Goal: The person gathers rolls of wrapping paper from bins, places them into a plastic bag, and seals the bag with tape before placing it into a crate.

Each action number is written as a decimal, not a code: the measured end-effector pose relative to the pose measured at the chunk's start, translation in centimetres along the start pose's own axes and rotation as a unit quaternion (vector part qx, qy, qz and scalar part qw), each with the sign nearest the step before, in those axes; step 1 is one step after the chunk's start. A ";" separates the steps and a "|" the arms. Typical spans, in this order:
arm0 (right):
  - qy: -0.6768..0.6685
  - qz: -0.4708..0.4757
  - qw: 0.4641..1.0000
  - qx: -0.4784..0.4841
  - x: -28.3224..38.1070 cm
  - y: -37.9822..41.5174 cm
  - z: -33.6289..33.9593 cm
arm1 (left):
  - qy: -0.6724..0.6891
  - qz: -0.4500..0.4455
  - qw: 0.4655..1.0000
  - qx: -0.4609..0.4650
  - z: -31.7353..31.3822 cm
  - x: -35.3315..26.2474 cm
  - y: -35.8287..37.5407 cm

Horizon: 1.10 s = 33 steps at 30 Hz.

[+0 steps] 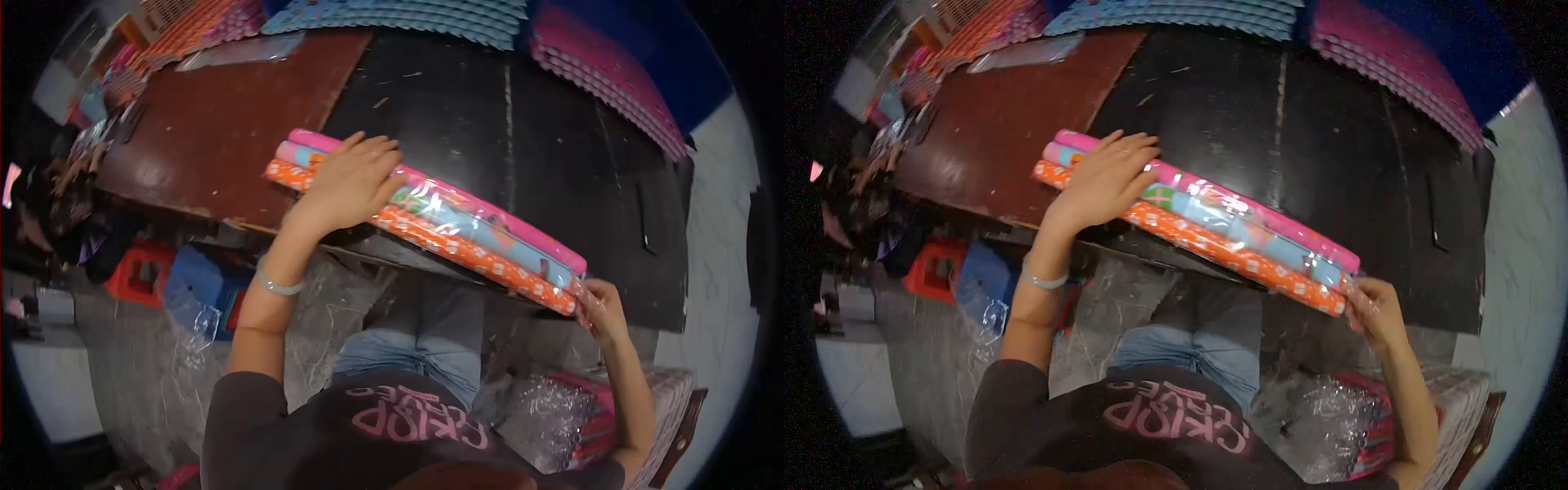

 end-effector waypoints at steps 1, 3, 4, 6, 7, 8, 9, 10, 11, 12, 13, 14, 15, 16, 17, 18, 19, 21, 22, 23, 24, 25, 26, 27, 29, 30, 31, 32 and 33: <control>-0.008 -0.017 1.000 -0.007 -0.3 -0.2 0.3 | 0.006 -0.002 1.000 0.000 0.0 0.0 0.0; -0.019 -0.034 0.999 -0.028 -0.6 0.0 0.8 | 0.007 0.003 1.000 0.013 0.1 -0.1 -0.2; -0.029 -0.032 0.998 -0.042 -0.6 0.2 0.9 | 0.003 0.009 1.000 0.023 0.2 -0.1 -0.3; -0.041 -0.029 0.997 -0.064 -0.5 0.3 1.3 | 0.005 0.002 0.999 0.036 0.7 -1.0 -0.8; -0.045 -0.038 0.998 -0.038 -0.7 0.3 1.2 | -0.007 -0.020 0.999 0.031 1.1 -1.8 -1.1; -0.050 -0.047 0.998 -0.011 -0.7 0.3 1.0 | -0.018 -0.041 0.999 0.028 1.5 -2.6 -1.5; -0.052 -0.053 0.997 -0.018 -0.6 0.4 0.6 | 0.038 -0.041 0.996 0.063 1.1 -3.5 -1.8; -0.055 -0.056 0.997 -0.023 -0.5 0.4 0.6 | 0.042 -0.046 0.996 0.064 0.6 -4.3 -2.2; -0.052 -0.058 0.997 -0.013 -0.5 0.2 0.4 | 0.041 -0.069 0.994 0.073 -0.1 -5.2 -2.5; -0.048 -0.059 0.997 -0.001 -0.5 0.1 0.2 | 0.038 -0.092 0.992 0.080 -0.7 -5.9 -2.7; -0.050 -0.059 0.997 -0.002 -0.5 0.0 0.1 | 0.017 -0.104 0.991 0.081 -1.1 -6.4 -2.8; -0.064 -0.065 0.996 -0.004 -0.6 0.0 0.0 | 0.017 -0.107 0.991 0.082 -1.2 -6.5 -2.9; -0.079 -0.071 0.994 -0.006 -0.7 0.0 0.0 | 0.020 -0.104 0.992 0.066 -1.0 -6.5 -2.9; -0.082 -0.074 0.994 -0.009 -0.9 -0.1 0.1 | 0.025 -0.100 0.993 0.051 -1.0 -6.5 -3.0; -0.115 -0.078 0.990 0.008 -1.1 -0.4 0.0 | 0.028 -0.103 0.993 0.054 -1.1 -6.6 -3.0; -0.146 -0.081 0.986 0.025 -1.2 -0.6 0.0 | 0.028 -0.103 0.993 0.053 -1.1 -6.5 -3.0; -0.148 -0.081 0.985 0.023 -1.1 -0.7 0.0 | 0.027 -0.104 0.993 0.050 -1.1 -6.5 -3.1; -0.170 -0.093 0.980 0.039 -1.0 -0.8 -0.2 | 0.027 -0.104 0.993 0.054 -1.2 -6.4 -3.1; -0.173 -0.095 0.980 0.036 -1.0 -0.9 -0.2 | 0.027 -0.103 0.993 0.059 -1.3 -6.4 -3.1; -0.172 -0.089 0.980 0.043 -1.1 -1.0 -0.2 | 0.030 -0.107 0.992 0.060 -1.2 -6.4 -3.1; -0.172 -0.084 0.980 0.048 -1.2 -0.9 -0.3 | 0.023 -0.104 0.992 0.061 -1.1 -6.5 -3.2; -0.176 -0.085 0.980 0.042 -1.2 -0.7 -0.4 | 0.015 -0.103 0.993 0.062 -1.1 -6.6 -3.2; -0.138 -0.083 0.987 0.019 -0.9 -0.4 -0.4 | 0.019 -0.111 0.992 0.061 -1.2 -6.7 -3.2; -0.098 -0.078 0.992 -0.003 -0.8 -0.1 -0.3 | 0.017 -0.108 0.992 0.062 -1.2 -6.7 -3.1; -0.092 -0.046 0.994 -0.029 -0.7 0.1 0.4 | 0.013 -0.106 0.993 0.058 -1.0 -6.6 -3.3; -0.082 -0.018 0.995 -0.045 -0.4 0.1 0.7 | 0.020 -0.101 0.992 0.070 -1.0 -6.6 -3.2; -0.077 -0.015 0.996 -0.043 -0.1 0.1 0.5 | 0.027 -0.092 0.992 0.083 -1.1 -6.5 -3.1; -0.108 -0.014 0.991 -0.078 0.0 0.2 0.6 | 0.026 -0.087 0.993 0.081 -1.1 -6.4 -3.0; -0.141 -0.015 0.983 -0.113 0.0 0.3 0.7 | 0.027 -0.090 0.993 0.078 -1.2 -6.3 -3.0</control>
Point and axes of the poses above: each hand's wrist, its own y-axis away from the middle knuckle, its own z-axis out of the back of the hand, x = y × z, the point moved 5 cm from there along -y, towards the middle knuckle, and after that the axes turned 8 degrees about -z, right-handed, at the moved point
